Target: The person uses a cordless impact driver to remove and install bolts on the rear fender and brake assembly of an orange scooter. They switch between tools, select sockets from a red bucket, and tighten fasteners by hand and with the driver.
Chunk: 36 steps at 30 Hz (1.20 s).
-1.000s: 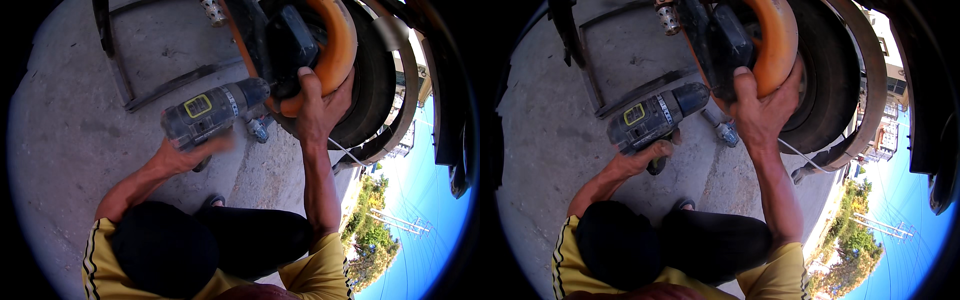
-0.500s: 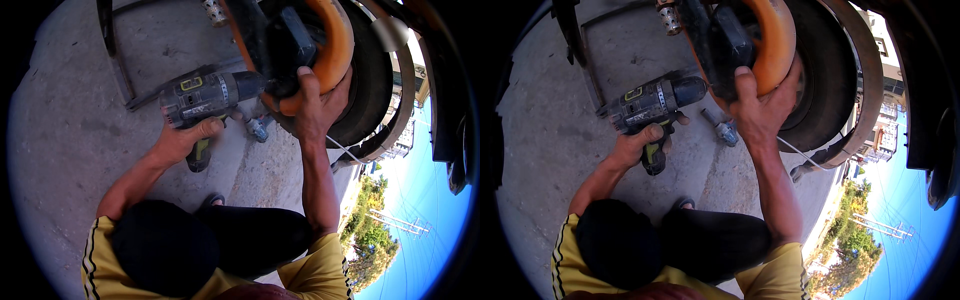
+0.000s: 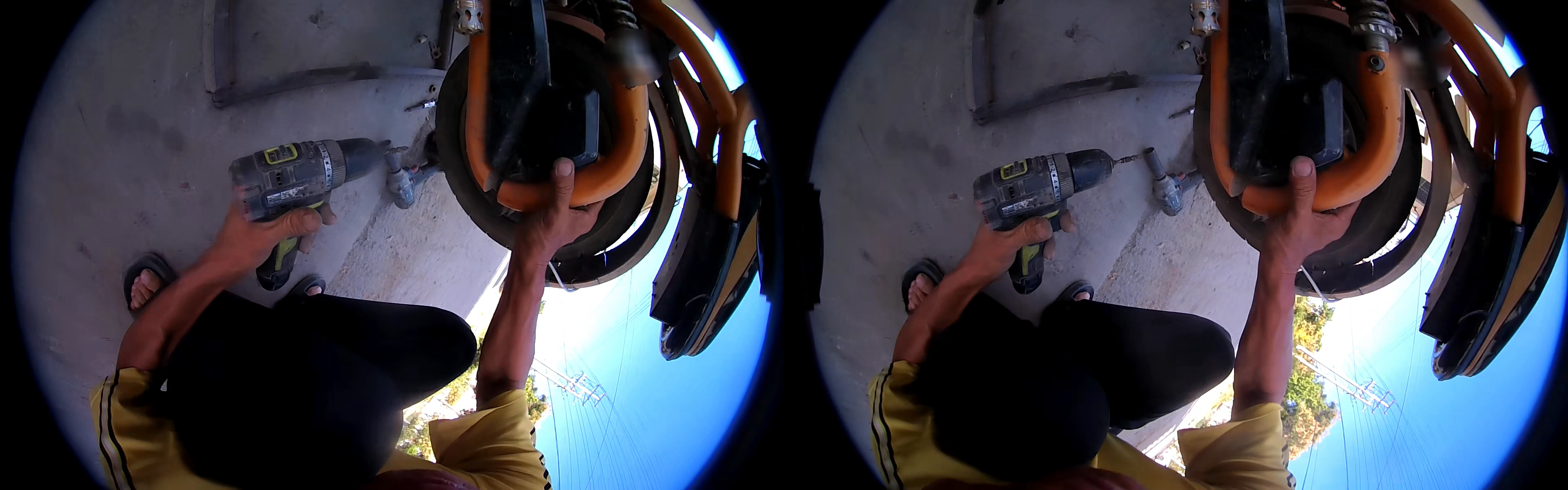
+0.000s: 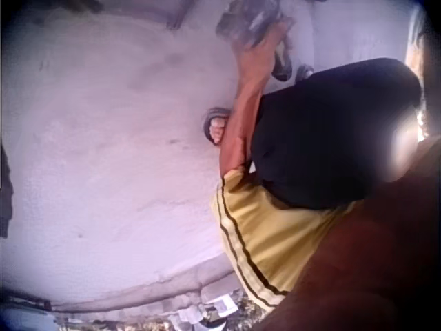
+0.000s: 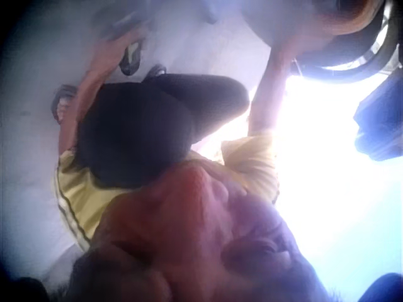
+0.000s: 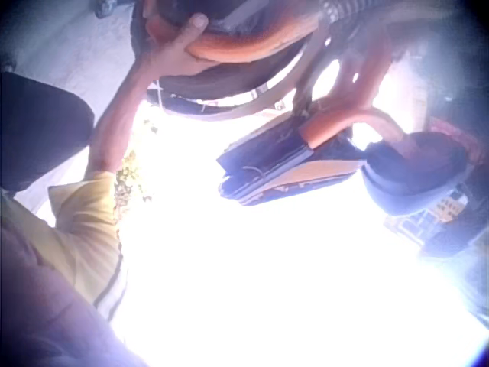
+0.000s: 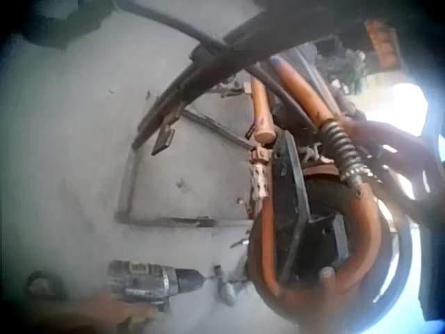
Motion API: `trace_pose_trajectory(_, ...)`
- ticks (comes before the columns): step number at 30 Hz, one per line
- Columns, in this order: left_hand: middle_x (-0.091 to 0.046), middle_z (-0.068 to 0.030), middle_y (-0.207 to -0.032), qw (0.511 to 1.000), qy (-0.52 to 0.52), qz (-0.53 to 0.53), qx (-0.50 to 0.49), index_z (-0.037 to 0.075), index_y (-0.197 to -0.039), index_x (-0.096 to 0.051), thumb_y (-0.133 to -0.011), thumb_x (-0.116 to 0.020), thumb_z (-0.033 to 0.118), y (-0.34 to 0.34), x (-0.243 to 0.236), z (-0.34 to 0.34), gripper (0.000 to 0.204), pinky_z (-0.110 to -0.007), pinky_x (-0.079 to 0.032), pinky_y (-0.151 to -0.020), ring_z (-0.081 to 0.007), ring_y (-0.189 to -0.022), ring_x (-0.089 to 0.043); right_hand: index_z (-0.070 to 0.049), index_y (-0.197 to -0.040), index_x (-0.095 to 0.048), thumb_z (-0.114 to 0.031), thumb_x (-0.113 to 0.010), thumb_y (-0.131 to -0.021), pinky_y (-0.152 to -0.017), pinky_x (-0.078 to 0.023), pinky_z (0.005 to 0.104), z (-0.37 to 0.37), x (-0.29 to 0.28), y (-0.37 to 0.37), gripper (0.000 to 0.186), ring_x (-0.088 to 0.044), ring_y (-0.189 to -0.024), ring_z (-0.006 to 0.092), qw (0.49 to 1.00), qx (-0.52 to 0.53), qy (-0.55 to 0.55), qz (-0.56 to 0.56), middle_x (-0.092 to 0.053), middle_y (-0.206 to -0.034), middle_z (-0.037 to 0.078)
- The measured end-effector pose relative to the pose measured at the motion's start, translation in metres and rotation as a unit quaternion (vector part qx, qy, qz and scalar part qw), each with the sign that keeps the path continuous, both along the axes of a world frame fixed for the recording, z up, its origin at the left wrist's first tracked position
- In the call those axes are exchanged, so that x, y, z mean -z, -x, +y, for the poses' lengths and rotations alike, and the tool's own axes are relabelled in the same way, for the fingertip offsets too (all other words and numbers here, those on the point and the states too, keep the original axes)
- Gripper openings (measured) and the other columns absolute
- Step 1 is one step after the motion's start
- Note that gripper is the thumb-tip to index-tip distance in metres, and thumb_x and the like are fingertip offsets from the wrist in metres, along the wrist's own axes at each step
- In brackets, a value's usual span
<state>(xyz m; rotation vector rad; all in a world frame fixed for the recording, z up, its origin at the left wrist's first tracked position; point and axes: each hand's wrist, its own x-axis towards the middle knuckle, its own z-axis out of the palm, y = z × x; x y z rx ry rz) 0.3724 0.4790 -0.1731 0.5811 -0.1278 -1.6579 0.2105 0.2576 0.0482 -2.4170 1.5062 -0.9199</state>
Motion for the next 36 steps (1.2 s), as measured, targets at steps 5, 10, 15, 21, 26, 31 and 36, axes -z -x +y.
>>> trace_pose_trajectory(5,-0.076,-0.0133,-0.1,0.999,-0.027,0.022,0.028,-0.001,-0.124,-0.066,-0.091,-0.083,0.013,-0.005,0.013,0.019,0.04,-0.032,-0.06,-0.066,-0.0174,-0.078,-0.07,0.007,-0.131,-0.054,-0.039,-0.085,-0.086,-0.094,-0.057,0.0353,-0.001,-0.003,-0.001,0.071,-0.068,-0.101,0.0224,0.999,-0.014,-0.024,-0.024,-0.065,-0.111,0.014)
trace_pose_trajectory(10,-0.075,-0.0134,-0.101,0.998,-0.014,0.053,0.015,-0.001,-0.124,-0.066,-0.09,-0.083,0.01,0.0,0.025,0.021,0.041,-0.033,-0.061,-0.067,-0.0173,-0.08,-0.071,0.008,-0.13,-0.054,-0.033,-0.085,-0.086,-0.096,-0.055,0.0346,-0.003,-0.009,-0.002,0.067,-0.068,-0.102,0.023,0.994,-0.015,-0.087,-0.068,-0.065,-0.112,0.013)
trace_pose_trajectory(15,-0.075,-0.013,-0.102,0.998,0.0,0.055,0.027,-0.001,-0.124,-0.065,-0.089,-0.083,0.009,-0.012,0.022,0.019,0.041,-0.033,-0.061,-0.07,-0.0165,-0.082,-0.071,0.007,-0.128,-0.054,-0.033,-0.084,-0.088,-0.096,-0.056,0.0353,-0.01,-0.024,-0.004,0.064,-0.068,-0.102,0.0221,0.985,0.004,-0.162,-0.056,-0.065,-0.112,0.012)
trace_pose_trajectory(21,-0.076,-0.0126,-0.102,0.999,0.012,0.021,0.038,-0.001,-0.123,-0.068,-0.083,-0.089,0.01,-0.022,0.025,0.018,0.046,-0.035,-0.062,-0.081,-0.018,-0.09,-0.073,0.004,-0.129,-0.056,-0.035,-0.087,-0.084,-0.094,-0.056,0.0369,-0.008,-0.033,-0.006,0.067,-0.067,-0.103,0.022,0.982,0.017,-0.182,-0.051,-0.064,-0.109,0.01)
trace_pose_trajectory(26,-0.078,-0.0104,-0.103,0.999,0.03,0.013,0.011,0.001,-0.116,-0.072,-0.079,-0.092,0.012,-0.031,0.017,0.015,0.043,-0.037,-0.06,-0.089,-0.0185,-0.097,-0.075,0.002,-0.131,-0.057,-0.036,-0.082,-0.087,-0.099,-0.056,0.041,-0.006,-0.044,-0.013,0.064,-0.068,-0.106,0.0253,0.971,0.042,-0.226,-0.065,-0.067,-0.111,0.011)
trace_pose_trajectory(31,-0.079,-0.0085,-0.102,0.993,0.106,-0.05,0.032,0.006,-0.117,-0.073,-0.079,-0.094,0.021,-0.047,-0.003,-0.011,0.047,-0.037,-0.06,-0.089,-0.0169,-0.097,-0.075,0.002,-0.133,-0.059,-0.028,-0.072,-0.093,-0.104,-0.054,0.0419,-0.019,-0.052,-0.001,0.052,-0.07,-0.109,0.0278,0.904,-0.055,-0.38,-0.189,-0.072,-0.119,0.014)
trace_pose_trajectory(36,-0.079,-0.0075,-0.101,0.973,0.18,-0.144,-0.006,0.009,-0.118,-0.073,-0.081,-0.091,0.026,-0.064,-0.028,-0.054,0.045,-0.037,-0.061,-0.088,-0.0176,-0.097,-0.076,0.006,-0.134,-0.06,-0.032,-0.074,-0.086,-0.102,-0.054,0.0394,-0.032,-0.052,-0.003,0.062,-0.069,-0.112,0.0286,0.881,-0.055,-0.419,-0.211,-0.071,-0.123,0.018)
